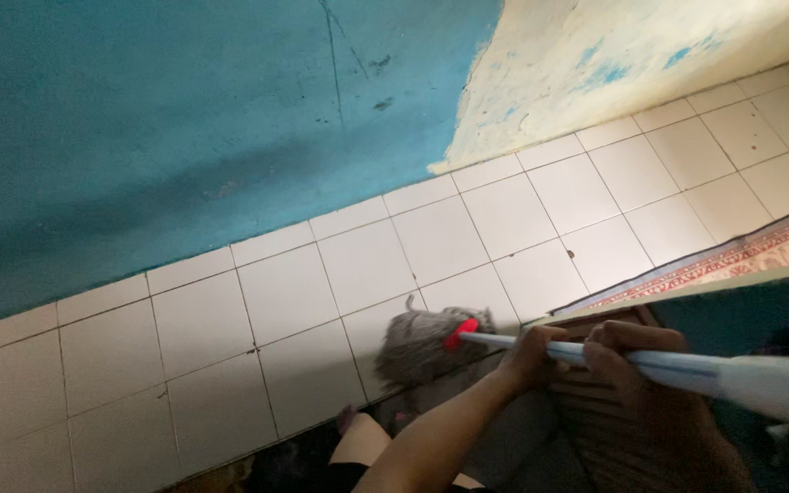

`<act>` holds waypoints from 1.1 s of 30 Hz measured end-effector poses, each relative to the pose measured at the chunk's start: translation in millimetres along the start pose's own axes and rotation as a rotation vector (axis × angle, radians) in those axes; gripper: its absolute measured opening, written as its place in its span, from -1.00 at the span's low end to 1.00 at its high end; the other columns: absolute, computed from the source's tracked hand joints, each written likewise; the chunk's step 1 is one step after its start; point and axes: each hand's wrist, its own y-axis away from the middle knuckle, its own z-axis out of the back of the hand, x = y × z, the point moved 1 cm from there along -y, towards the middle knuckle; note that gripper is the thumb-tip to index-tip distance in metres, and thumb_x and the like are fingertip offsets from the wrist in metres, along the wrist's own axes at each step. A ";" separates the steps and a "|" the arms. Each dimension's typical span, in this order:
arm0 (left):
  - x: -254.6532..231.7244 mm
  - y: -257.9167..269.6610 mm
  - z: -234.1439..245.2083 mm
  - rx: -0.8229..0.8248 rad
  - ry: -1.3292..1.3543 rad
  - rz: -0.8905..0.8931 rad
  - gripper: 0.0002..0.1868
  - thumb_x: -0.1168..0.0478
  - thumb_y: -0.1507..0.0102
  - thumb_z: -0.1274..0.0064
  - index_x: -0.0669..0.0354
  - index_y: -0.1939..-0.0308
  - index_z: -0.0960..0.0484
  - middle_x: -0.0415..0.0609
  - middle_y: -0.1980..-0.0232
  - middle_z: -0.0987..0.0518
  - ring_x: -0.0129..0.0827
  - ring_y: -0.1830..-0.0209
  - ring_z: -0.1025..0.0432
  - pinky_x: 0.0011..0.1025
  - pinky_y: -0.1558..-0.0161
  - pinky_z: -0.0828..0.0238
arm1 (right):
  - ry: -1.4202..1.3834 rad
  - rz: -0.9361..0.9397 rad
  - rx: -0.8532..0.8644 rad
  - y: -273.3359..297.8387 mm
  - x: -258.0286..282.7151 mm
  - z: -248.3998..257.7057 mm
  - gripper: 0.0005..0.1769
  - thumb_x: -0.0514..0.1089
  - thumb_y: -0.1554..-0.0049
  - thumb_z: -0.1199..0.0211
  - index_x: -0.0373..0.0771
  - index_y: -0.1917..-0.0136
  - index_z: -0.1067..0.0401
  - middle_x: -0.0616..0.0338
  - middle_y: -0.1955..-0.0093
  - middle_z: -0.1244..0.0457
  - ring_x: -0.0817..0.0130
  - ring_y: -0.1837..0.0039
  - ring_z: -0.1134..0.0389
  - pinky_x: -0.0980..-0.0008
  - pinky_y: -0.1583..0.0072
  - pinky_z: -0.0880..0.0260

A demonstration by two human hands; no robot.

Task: The person cleans a tiled floor using a mop, moving it across the surface and reaching toward the corners and edges of the room near a door and window.

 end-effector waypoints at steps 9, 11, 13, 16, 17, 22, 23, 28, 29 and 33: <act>-11.1 -32.4 -7.2 0.113 -0.060 -0.013 -0.57 0.19 -0.20 -0.16 -0.09 -0.18 -0.68 0.00 -0.01 -0.69 -0.05 -0.12 -0.55 0.35 -0.09 -0.23 | -0.195 0.238 -0.047 -4.9 -35.6 -15.8 -0.68 -0.13 -0.24 -0.14 -0.15 0.36 -0.28 0.25 0.46 -0.10 0.51 0.44 -0.13 0.16 0.11 -0.39; -39.2 -28.8 1.4 0.181 -0.101 0.035 -0.37 0.18 -0.06 -0.20 -0.22 -0.26 -0.64 -0.02 0.09 -0.71 -0.09 -0.06 -0.58 0.32 -0.13 -0.28 | -0.278 0.263 -0.063 0.3 -38.0 -1.7 -0.67 -0.13 -0.25 -0.15 -0.14 0.36 -0.27 0.26 0.47 -0.09 0.51 0.43 -0.13 0.12 0.06 -0.42; -55.7 -18.9 16.9 0.101 -0.193 0.097 -0.55 0.18 -0.02 -0.30 0.04 -0.01 -0.67 -0.02 -0.05 -0.66 -0.05 -0.15 -0.49 0.60 -0.14 0.03 | -0.382 0.309 -0.068 -1.0 -39.7 5.9 -0.67 -0.13 -0.25 -0.16 -0.13 0.35 -0.26 0.28 0.47 -0.07 0.51 0.42 -0.13 0.08 0.01 -0.44; -53.1 8.0 50.5 0.125 -0.114 0.132 -0.83 0.23 -0.16 -0.20 0.13 0.19 -0.66 0.07 0.14 -0.68 -0.06 -0.02 -0.58 0.17 -0.26 -0.37 | -0.522 0.349 -0.052 -4.5 -44.2 -1.5 -0.66 -0.13 -0.27 -0.17 -0.11 0.35 -0.24 0.30 0.47 -0.04 0.52 0.41 -0.12 0.03 -0.05 -0.47; -48.4 14.9 60.5 0.148 -0.184 0.233 -0.88 0.28 -0.17 -0.18 0.16 0.23 -0.61 0.08 0.17 -0.65 -0.05 0.03 -0.55 0.29 -0.19 -0.27 | -0.551 0.338 -0.051 -5.8 -46.7 -10.0 -0.65 -0.13 -0.27 -0.17 -0.11 0.35 -0.24 0.31 0.47 -0.04 0.52 0.40 -0.12 0.01 -0.08 -0.48; 23.0 65.6 116.1 -0.035 -0.288 0.190 -0.82 0.40 -0.28 0.03 0.32 0.45 -0.46 0.16 0.48 -0.50 -0.07 0.51 -0.46 -0.07 0.37 -0.49 | -0.870 0.241 -0.026 -21.9 -62.6 -96.8 -0.63 -0.16 -0.27 -0.15 -0.08 0.36 -0.20 0.32 0.50 -0.02 0.47 0.44 -0.08 0.08 0.01 -0.51; 42.8 75.9 128.5 -0.032 -0.306 0.264 -0.88 0.40 -0.20 0.01 0.30 0.46 -0.47 0.16 0.51 -0.50 -0.04 0.53 -0.47 -0.06 0.38 -0.50 | -0.902 0.233 -0.018 -24.7 -64.1 -115.4 -0.64 -0.17 -0.25 -0.15 -0.07 0.37 -0.19 0.31 0.51 -0.04 0.45 0.45 -0.10 0.10 0.04 -0.53; 91.5 113.2 180.3 -0.182 -0.375 0.166 -0.90 0.35 0.07 -0.14 0.30 0.56 -0.53 0.30 0.50 -0.51 0.25 0.43 -0.47 0.03 0.30 -0.44 | -0.776 0.026 0.140 -34.4 -61.3 -169.7 -0.66 -0.18 -0.24 -0.11 -0.12 0.38 -0.20 0.20 0.44 -0.14 0.47 0.40 -0.12 0.38 0.20 -0.31; 90.6 112.9 186.4 -0.136 -0.368 0.223 -0.88 0.34 0.09 -0.14 0.31 0.58 -0.52 0.31 0.51 -0.51 0.26 0.42 -0.47 0.01 0.30 -0.45 | -0.776 0.030 0.137 -36.7 -59.2 -166.2 -0.66 -0.18 -0.24 -0.11 -0.12 0.38 -0.20 0.20 0.44 -0.14 0.47 0.40 -0.12 0.38 0.20 -0.31; 51.0 90.0 165.1 -0.421 -0.253 0.015 -0.71 0.21 0.09 -0.26 0.34 0.47 -0.53 0.28 0.44 -0.56 0.21 0.42 -0.49 0.01 0.36 -0.41 | -0.495 -0.152 0.108 -55.0 -45.3 -125.2 -0.75 -0.23 -0.11 -0.18 -0.23 0.40 -0.38 0.10 0.44 -0.36 0.39 0.45 -0.36 0.39 0.42 -0.37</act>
